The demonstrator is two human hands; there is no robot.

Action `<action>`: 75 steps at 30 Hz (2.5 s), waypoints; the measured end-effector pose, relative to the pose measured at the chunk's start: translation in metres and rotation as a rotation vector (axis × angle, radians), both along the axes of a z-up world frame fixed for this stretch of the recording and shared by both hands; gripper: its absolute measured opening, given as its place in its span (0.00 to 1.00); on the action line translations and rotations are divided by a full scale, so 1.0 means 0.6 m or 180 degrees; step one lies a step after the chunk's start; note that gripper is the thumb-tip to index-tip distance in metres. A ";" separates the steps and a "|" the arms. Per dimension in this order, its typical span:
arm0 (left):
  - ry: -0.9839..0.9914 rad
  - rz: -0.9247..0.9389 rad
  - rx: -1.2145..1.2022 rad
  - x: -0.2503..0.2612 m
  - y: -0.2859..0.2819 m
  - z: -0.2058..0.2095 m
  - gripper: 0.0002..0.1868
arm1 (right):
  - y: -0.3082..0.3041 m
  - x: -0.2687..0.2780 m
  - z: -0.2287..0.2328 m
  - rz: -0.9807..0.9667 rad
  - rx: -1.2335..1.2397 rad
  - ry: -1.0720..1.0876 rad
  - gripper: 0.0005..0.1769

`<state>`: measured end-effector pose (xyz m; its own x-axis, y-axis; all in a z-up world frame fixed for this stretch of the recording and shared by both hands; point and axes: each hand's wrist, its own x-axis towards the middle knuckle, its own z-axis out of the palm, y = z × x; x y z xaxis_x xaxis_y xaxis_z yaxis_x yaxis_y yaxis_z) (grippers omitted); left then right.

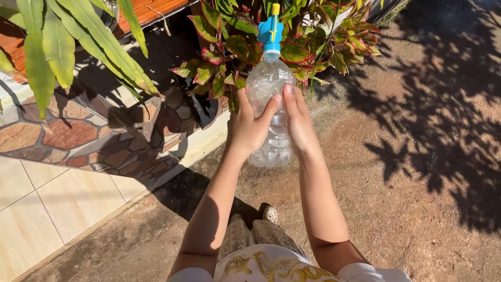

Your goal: The person uses a plastic bottle with a spray nozzle to water several potted plants on a tiled balcony. They move between different plants, spraying water onto the leaves and soil.

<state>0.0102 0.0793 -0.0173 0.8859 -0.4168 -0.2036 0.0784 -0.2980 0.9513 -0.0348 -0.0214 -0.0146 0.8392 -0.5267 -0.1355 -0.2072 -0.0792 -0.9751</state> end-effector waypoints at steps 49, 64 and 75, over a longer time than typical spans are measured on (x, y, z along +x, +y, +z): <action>-0.1210 0.0264 -0.1322 -0.165 -0.432 0.105 0.35 | -0.463 -0.123 0.070 0.0497 -0.1051 -0.1837 0.27; 0.1382 0.0271 0.1382 -0.156 -0.323 -0.228 0.58 | -0.341 -0.125 -0.208 0.0844 0.0185 0.1699 0.54; 0.0035 0.1299 0.0083 -0.166 -0.233 0.057 0.38 | -0.266 -0.088 0.008 0.1184 -0.0564 -0.0510 0.43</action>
<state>-0.0896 -0.0602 0.0171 0.9752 -0.0260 -0.2199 0.2054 -0.2644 0.9423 -0.0874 -0.1812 -0.0100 0.9791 -0.1883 0.0771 0.0198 -0.2888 -0.9572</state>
